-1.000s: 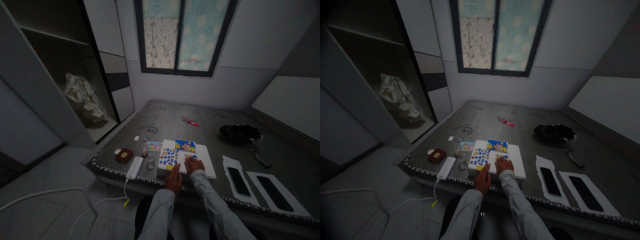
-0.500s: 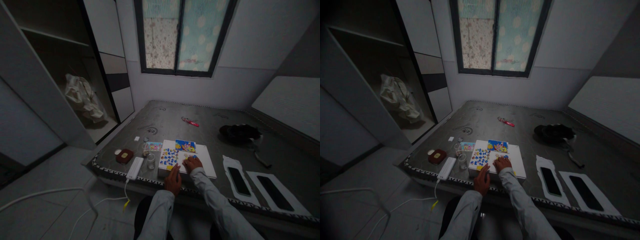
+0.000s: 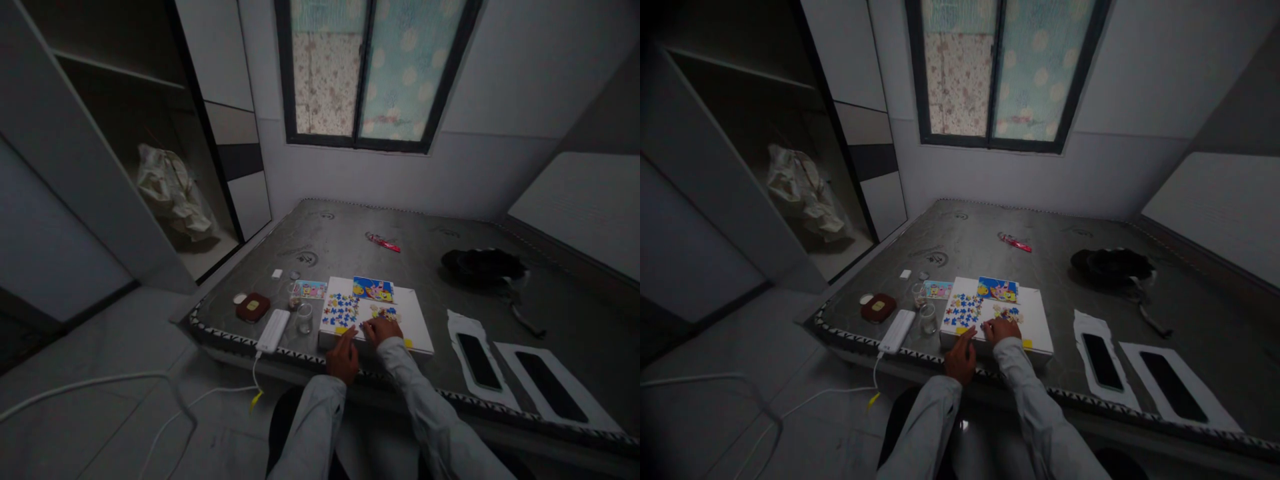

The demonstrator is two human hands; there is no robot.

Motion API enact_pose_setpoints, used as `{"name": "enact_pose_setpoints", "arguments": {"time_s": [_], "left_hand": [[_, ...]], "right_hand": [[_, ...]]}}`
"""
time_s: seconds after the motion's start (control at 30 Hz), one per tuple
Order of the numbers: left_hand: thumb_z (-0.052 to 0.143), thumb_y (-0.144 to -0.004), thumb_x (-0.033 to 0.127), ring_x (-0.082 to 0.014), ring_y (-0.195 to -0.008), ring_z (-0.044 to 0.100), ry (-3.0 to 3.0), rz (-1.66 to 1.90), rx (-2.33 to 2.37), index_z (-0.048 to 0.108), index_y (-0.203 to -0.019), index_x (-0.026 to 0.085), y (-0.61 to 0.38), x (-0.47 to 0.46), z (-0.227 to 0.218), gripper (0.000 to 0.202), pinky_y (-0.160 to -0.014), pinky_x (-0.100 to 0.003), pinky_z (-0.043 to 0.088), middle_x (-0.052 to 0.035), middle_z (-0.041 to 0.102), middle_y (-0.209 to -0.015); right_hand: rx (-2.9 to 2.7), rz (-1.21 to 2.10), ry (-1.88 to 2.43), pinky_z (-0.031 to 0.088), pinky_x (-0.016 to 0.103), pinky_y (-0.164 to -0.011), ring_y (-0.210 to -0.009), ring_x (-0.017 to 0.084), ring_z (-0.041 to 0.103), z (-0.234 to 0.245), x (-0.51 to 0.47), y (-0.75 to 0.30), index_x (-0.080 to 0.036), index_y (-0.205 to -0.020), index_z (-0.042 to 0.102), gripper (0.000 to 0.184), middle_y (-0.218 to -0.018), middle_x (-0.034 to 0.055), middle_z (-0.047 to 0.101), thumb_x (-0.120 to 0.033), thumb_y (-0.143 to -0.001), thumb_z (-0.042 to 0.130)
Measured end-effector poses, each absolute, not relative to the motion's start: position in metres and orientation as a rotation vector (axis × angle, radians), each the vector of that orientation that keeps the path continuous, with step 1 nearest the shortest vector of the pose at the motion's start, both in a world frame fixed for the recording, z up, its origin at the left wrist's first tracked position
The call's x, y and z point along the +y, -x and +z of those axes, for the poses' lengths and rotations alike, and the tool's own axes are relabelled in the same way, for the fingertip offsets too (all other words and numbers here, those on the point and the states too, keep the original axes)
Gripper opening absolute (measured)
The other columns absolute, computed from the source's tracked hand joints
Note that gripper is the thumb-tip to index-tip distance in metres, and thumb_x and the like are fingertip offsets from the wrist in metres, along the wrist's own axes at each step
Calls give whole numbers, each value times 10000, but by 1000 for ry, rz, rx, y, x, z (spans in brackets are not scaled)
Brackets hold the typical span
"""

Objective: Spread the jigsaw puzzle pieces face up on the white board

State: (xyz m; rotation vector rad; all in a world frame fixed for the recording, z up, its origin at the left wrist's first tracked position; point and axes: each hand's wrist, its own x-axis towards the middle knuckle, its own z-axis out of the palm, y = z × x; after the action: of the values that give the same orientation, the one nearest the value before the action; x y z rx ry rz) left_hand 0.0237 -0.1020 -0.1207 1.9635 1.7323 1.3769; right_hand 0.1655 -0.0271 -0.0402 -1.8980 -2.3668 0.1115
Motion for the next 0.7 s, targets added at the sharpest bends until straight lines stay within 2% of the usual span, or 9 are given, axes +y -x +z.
{"name": "enact_pose_setpoints", "arguments": {"time_s": [0.2,0.43,0.7], "left_hand": [[449,-886,80,-153,-1279,619,-2013,1364,1673,582,-1391,219,-21,-104,-119,541,-1065,-294,539,-44,641,-1410],[527,-839,125,-180,-1321,587,-2062,1137,1586,402,-1547,243,-19,-106,-112,729,-1106,-336,510,-46,548,-1511],[475,-910,135,-182,-1199,672,-1944,1217,1755,480,-1505,256,-20,-100,-118,608,-1034,-333,563,-51,656,-1391]], "right_hand": [[-2231,262,1954,391,372,-962,-1084,212,671,-52,-29,-159,-283,-1073,769,377,-1114,43,784,-446,-996,437],[-2346,166,1870,389,364,-958,-1090,221,674,-53,-29,-178,-270,-1112,768,376,-1112,56,786,-404,-1002,434],[-2345,-7,1973,379,393,-882,-1109,250,656,-46,-22,-205,-286,-1201,715,388,-1182,74,759,-446,-996,427]]}}
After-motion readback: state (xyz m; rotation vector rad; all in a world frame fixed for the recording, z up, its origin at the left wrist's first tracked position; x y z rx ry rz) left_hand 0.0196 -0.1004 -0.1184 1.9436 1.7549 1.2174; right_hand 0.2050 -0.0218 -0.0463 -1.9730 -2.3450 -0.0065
